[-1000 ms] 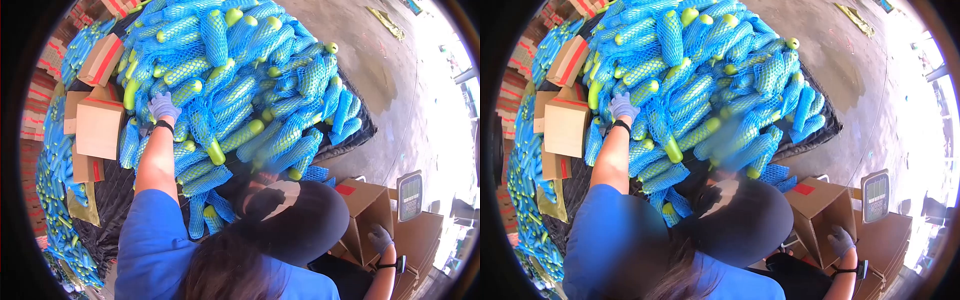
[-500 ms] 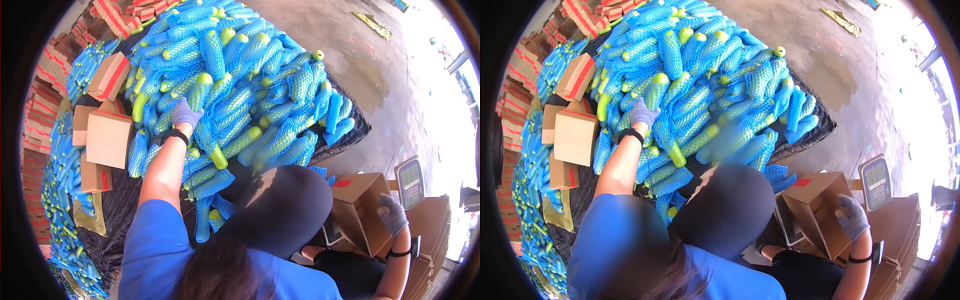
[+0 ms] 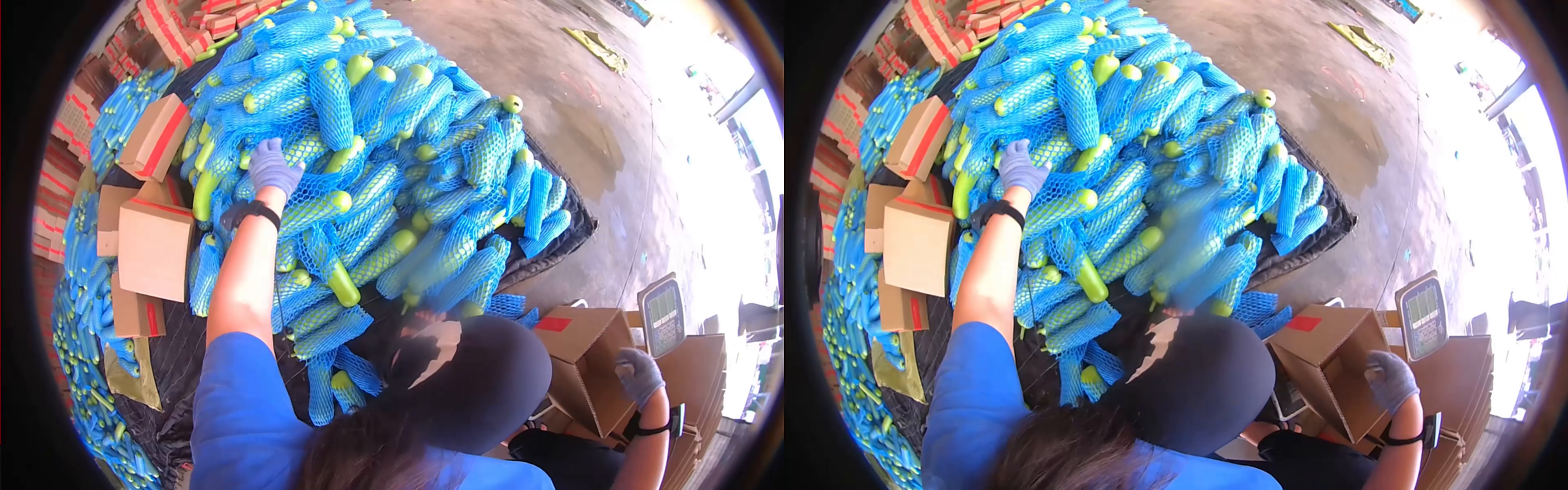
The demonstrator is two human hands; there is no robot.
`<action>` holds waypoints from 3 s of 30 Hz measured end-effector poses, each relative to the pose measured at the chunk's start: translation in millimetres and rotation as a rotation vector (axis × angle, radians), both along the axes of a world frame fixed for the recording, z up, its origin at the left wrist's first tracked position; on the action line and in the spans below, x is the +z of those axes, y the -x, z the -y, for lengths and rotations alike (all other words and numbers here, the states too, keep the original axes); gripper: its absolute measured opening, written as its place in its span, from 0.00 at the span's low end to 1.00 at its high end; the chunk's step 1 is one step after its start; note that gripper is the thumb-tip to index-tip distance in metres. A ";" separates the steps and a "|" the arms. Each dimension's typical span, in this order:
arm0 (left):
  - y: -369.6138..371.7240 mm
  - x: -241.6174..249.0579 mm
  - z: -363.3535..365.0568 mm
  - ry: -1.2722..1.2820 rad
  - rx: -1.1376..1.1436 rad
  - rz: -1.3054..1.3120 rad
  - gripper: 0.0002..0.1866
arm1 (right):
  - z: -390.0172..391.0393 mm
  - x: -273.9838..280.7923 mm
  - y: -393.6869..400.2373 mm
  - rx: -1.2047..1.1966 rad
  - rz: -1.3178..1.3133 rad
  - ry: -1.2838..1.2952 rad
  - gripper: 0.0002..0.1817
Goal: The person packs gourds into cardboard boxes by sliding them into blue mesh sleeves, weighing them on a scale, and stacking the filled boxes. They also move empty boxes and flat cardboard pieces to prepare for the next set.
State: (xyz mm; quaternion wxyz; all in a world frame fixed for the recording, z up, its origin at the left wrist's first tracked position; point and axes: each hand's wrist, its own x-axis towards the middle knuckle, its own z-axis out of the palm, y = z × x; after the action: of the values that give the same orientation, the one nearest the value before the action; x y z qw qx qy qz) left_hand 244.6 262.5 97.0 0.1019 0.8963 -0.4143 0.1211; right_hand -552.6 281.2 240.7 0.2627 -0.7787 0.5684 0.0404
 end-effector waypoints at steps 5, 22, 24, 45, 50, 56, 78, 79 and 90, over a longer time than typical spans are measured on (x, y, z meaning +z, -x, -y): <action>-3.6 -34.8 95.4 0.122 -0.025 -0.244 0.55 | 44.8 27.6 -67.0 0.120 0.157 0.185 0.18; 185.5 26.5 14.1 0.666 -0.816 -2.148 0.43 | 40.1 17.9 -136.5 0.043 0.570 -0.034 0.27; 247.7 62.7 4.5 0.607 -0.954 -2.037 0.47 | 41.2 16.0 -164.6 -0.064 0.805 -0.219 0.47; 257.8 -36.2 3.0 0.154 -0.919 -1.367 0.20 | -3.1 -65.6 -12.0 -0.246 -0.388 -0.174 0.35; 175.3 -72.7 -11.4 0.256 -0.588 -0.811 0.20 | 15.8 -180.1 11.7 0.047 -0.562 -0.177 0.42; 73.0 -34.0 3.4 0.105 -0.214 -0.044 0.37 | 35.0 -229.6 17.7 0.518 -0.544 0.027 0.37; -117.1 162.4 200.7 0.033 0.048 0.273 0.57 | -12.0 -132.2 95.3 -0.076 -0.188 0.161 0.14; -113.2 166.1 209.7 -0.049 0.122 0.235 0.57 | -17.9 -133.7 98.5 -0.107 -0.198 0.182 0.12; -116.8 139.1 232.1 0.037 0.325 -0.054 0.48 | -26.4 -137.7 105.2 -0.113 -0.238 0.192 0.08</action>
State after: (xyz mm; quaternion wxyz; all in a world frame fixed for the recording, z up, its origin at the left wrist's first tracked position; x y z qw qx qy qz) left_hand 361.3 30.4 236.0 0.1087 0.9523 -0.2588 0.1195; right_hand -657.8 307.5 103.0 0.1197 -0.7567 0.6396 0.0632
